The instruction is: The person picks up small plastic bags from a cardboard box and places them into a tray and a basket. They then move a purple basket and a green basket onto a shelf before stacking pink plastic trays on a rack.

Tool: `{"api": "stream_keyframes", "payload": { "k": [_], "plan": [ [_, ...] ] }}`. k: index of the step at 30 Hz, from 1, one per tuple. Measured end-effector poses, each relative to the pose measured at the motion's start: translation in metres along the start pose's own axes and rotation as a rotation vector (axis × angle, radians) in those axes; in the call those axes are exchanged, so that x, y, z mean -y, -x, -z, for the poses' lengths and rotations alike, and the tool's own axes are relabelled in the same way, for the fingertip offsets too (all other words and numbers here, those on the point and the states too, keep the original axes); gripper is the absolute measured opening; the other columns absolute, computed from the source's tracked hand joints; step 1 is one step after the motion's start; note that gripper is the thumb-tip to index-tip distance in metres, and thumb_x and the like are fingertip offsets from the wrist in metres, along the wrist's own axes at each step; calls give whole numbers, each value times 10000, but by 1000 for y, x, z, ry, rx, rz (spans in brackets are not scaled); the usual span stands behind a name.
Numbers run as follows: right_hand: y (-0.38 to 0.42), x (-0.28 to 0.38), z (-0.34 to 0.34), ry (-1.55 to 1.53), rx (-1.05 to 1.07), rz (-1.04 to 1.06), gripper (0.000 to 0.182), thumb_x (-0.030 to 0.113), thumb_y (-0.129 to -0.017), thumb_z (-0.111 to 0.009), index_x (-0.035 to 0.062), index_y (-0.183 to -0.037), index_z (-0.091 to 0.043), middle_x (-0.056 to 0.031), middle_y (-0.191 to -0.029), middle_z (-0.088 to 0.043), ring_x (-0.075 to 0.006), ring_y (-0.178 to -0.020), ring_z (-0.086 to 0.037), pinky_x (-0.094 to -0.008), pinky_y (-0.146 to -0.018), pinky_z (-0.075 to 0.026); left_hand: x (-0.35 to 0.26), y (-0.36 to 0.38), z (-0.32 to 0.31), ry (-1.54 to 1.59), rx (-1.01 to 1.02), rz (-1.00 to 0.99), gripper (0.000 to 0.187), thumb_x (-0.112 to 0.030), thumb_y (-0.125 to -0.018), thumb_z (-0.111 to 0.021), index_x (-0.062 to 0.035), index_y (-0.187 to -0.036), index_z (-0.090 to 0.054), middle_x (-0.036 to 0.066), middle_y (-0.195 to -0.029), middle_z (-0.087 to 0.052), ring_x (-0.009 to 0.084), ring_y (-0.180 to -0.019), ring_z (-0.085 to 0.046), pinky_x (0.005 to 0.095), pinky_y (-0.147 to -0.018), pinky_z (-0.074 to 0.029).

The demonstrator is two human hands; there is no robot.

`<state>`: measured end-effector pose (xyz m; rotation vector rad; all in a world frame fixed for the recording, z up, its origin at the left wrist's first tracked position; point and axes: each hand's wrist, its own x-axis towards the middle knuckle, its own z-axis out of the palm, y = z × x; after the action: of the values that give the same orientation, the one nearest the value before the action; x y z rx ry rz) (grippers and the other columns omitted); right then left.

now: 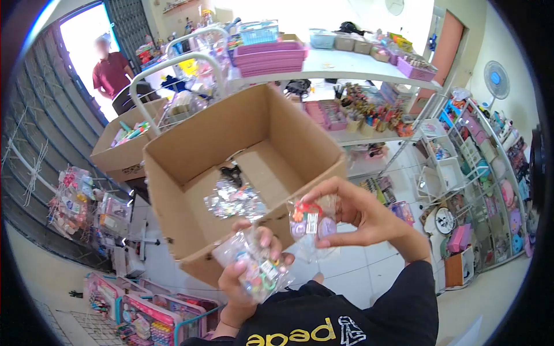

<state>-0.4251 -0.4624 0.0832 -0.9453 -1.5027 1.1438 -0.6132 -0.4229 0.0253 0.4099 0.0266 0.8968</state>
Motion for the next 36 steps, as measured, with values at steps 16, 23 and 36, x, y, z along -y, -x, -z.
{"api": "stream_keyframes", "payload": {
  "k": [16,23,36],
  "plan": [
    [199,-15,142,698,-392,-39,469,170,-612,-683,147,-1052,-523,-126,-1176,-377,-270,-1079,-344,-347,-829,-359,267,-78,-38,6,82,733,607,-385,-726,-529,-136,-1219,-277,121,-1089,-427,282,-943,-490,391,-763,-441],
    [239,-31,194,880,-358,-125,993,412,-505,-715,21,-1251,-189,-163,-1195,-308,-314,-1073,-334,-397,-884,-268,338,-119,-26,-49,22,1068,434,-40,-673,-495,-31,-1085,-361,91,-899,-495,221,-851,-516,357,-737,-442],
    [185,-95,342,966,-245,-189,1033,189,-432,-729,49,-1270,-141,-167,-1150,-381,-303,-991,-423,-372,-828,-340,400,-257,-8,-227,75,887,631,41,-628,-533,-81,-1175,-244,73,-1040,-429,188,-997,-444,312,-835,-389]
  ]
}}
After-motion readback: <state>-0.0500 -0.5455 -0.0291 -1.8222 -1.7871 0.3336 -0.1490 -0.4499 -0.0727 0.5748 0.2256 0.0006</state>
